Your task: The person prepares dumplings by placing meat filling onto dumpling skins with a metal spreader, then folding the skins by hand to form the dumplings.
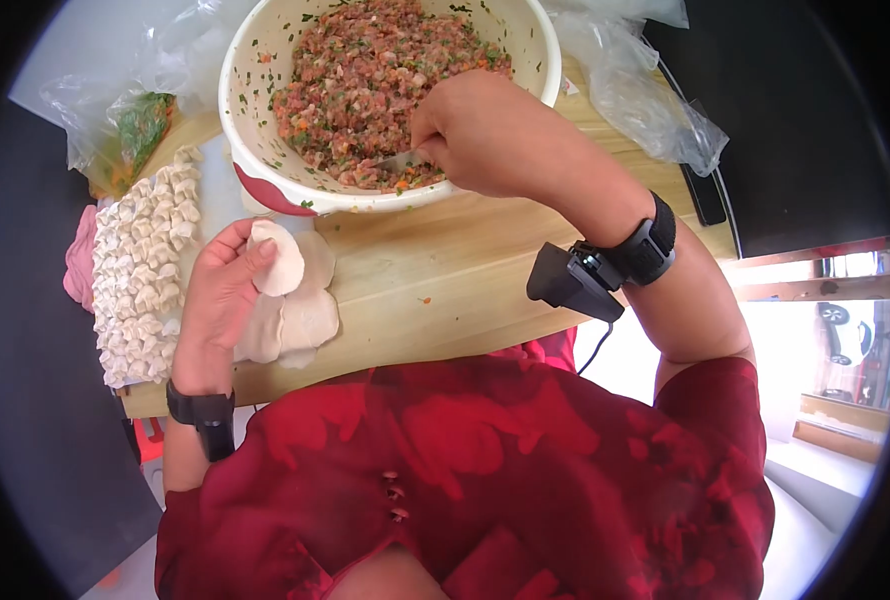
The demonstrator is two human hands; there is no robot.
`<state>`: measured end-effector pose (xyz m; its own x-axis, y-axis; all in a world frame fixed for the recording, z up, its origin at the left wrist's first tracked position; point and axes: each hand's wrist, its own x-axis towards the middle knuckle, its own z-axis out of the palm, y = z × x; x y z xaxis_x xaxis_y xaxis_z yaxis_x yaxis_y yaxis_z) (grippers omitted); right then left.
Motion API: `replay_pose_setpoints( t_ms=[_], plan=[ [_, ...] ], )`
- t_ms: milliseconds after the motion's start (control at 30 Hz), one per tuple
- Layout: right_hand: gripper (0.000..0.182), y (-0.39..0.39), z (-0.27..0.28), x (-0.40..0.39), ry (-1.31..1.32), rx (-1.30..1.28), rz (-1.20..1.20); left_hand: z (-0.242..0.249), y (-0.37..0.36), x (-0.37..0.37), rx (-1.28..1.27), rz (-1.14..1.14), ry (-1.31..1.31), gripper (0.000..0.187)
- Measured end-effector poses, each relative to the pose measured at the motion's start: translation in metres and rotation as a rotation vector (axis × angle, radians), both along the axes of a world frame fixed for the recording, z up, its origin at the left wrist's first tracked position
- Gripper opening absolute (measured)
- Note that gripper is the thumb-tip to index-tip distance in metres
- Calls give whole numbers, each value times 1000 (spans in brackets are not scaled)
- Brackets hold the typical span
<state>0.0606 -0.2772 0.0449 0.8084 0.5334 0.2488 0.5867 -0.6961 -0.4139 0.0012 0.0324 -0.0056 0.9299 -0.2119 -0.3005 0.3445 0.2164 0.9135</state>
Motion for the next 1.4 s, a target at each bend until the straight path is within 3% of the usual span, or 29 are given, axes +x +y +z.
replay_pose_setpoints(
  t_ms=[133, 500, 700, 800, 867, 1000, 1033, 1167, 1333, 1400],
  plan=[
    [10, -2, 3, 1, 57, 18, 37, 7, -13, -8, -203, -65, 181, 20],
    [17, -6, 17, -5, 321, 135, 27, -2, -44, -16, -325, 11, 260, 23],
    [12, -12, 9, -24, 382, 386, 26, 5, -57, -16, -406, 7, 290, 28],
    [11, -8, 11, -50, 263, 411, 20, 14, -60, -20, -416, 81, 338, 33],
    [14, -3, 11, -65, -6, 225, 56, 13, -57, -22, -495, 39, 316, 37],
    [26, 1, -8, -84, -213, 167, 123, 13, -53, -25, -497, 26, 357, 38],
    [36, 0, -9, -85, -252, 141, 144, 17, -53, -28, -510, 30, 343, 38],
    [41, -9, -3, -86, -289, 100, 190, 28, -49, -35, -497, -42, 236, 42],
    [43, -9, 10, -87, -128, 372, 121, 40, -57, -31, -447, -41, 104, 44],
    [42, -7, 9, -86, -121, 347, 125, 45, -61, -26, -414, -47, 66, 45]
  ],
)
